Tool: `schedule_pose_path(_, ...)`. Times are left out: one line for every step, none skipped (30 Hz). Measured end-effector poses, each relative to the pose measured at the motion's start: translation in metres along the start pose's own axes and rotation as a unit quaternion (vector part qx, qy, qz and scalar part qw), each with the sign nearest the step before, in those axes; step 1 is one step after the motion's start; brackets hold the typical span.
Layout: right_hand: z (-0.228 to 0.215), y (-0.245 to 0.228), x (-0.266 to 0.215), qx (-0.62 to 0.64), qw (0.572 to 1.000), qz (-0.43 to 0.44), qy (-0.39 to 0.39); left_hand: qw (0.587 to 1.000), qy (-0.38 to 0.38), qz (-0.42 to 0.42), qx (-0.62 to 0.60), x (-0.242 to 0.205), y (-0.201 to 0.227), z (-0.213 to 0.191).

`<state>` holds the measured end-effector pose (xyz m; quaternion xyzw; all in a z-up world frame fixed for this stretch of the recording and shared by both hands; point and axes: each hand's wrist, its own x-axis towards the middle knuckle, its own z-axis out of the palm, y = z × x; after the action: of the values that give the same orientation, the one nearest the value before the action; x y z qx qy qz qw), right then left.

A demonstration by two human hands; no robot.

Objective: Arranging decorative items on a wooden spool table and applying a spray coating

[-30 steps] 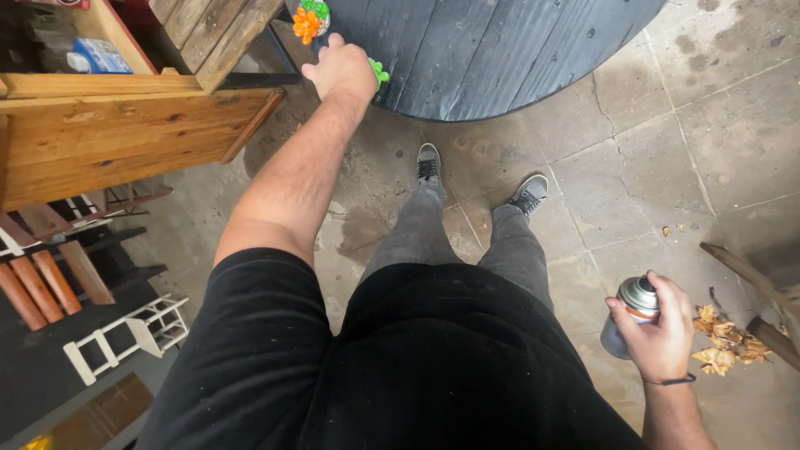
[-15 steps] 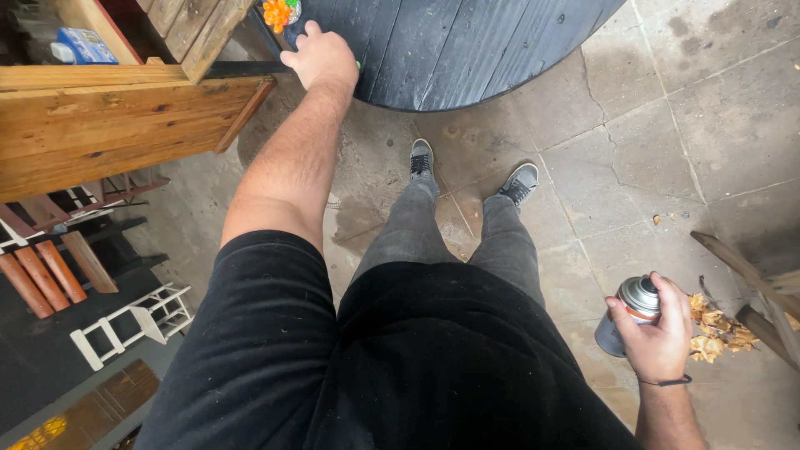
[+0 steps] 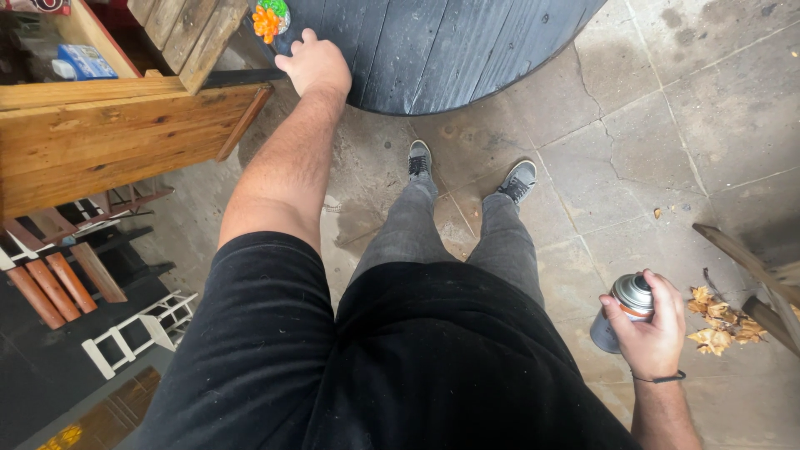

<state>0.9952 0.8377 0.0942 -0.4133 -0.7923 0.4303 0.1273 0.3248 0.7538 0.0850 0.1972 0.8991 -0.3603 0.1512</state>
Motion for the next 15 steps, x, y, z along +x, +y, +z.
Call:
schedule_pose_path(0.001, 0.001, -0.001, -0.004, 1.0, 0.001, 0.0, 1.0, 0.002, 0.005, 0.001, 0.0, 0.0, 0.002)
schedule_pose_path(0.001, 0.0, -0.001, -0.004, 1.0, 0.002, 0.001, 1.0, 0.003, 0.006, 0.001, -0.001, 0.001, 0.001)
schedule_pose_path(0.001, -0.001, 0.0, -0.001, 1.0, -0.002, 0.004, 1.0, 0.002, 0.01, -0.001, -0.002, 0.002, 0.0)
schedule_pose_path(0.001, -0.001, 0.0, 0.002, 1.0, -0.007, 0.006, 1.0, 0.0, 0.013, -0.003, -0.003, 0.003, -0.001)
schedule_pose_path(0.001, -0.001, 0.0, 0.002, 1.0, -0.006, 0.007, 1.0, 0.001, 0.015, -0.002, -0.005, 0.005, -0.002)
schedule_pose_path(0.001, -0.001, 0.0, 0.005, 1.0, -0.005, 0.007, 1.0, 0.007, 0.024, 0.001, -0.007, 0.008, -0.003)
schedule_pose_path(0.001, 0.0, -0.001, 0.007, 1.0, -0.004, 0.007, 0.999, 0.013, 0.034, 0.004, -0.008, 0.01, -0.005)
schedule_pose_path(0.002, 0.001, -0.001, 0.007, 1.0, -0.002, 0.009, 0.999, 0.014, 0.035, 0.005, -0.01, 0.015, -0.007)
schedule_pose_path(0.003, 0.003, -0.002, 0.004, 1.0, 0.0, 0.008, 0.998, 0.022, 0.05, 0.007, -0.013, 0.02, -0.01)
schedule_pose_path(0.003, 0.004, -0.003, 0.0, 1.0, 0.003, 0.006, 0.997, 0.028, 0.065, 0.008, -0.016, 0.025, -0.011)
schedule_pose_path(0.004, 0.004, -0.005, 0.0, 1.0, 0.005, 0.007, 0.997, 0.029, 0.067, 0.01, -0.025, 0.029, -0.015)
schedule_pose_path(0.004, 0.004, -0.006, 0.005, 1.0, 0.004, 0.01, 0.994, 0.047, 0.097, 0.016, -0.033, 0.032, -0.02)
schedule_pose_path(0.005, 0.004, -0.007, 0.01, 1.0, 0.003, 0.013, 0.99, 0.064, 0.127, 0.023, -0.042, 0.036, -0.024)
schedule_pose_path(0.006, 0.005, -0.009, 0.01, 1.0, 0.004, 0.015, 0.989, 0.065, 0.128, 0.024, -0.045, 0.037, -0.017)
schedule_pose_path(0.008, 0.005, -0.01, 0.01, 1.0, 0.011, 0.014, 0.98, 0.102, 0.169, 0.024, -0.048, 0.037, -0.01)
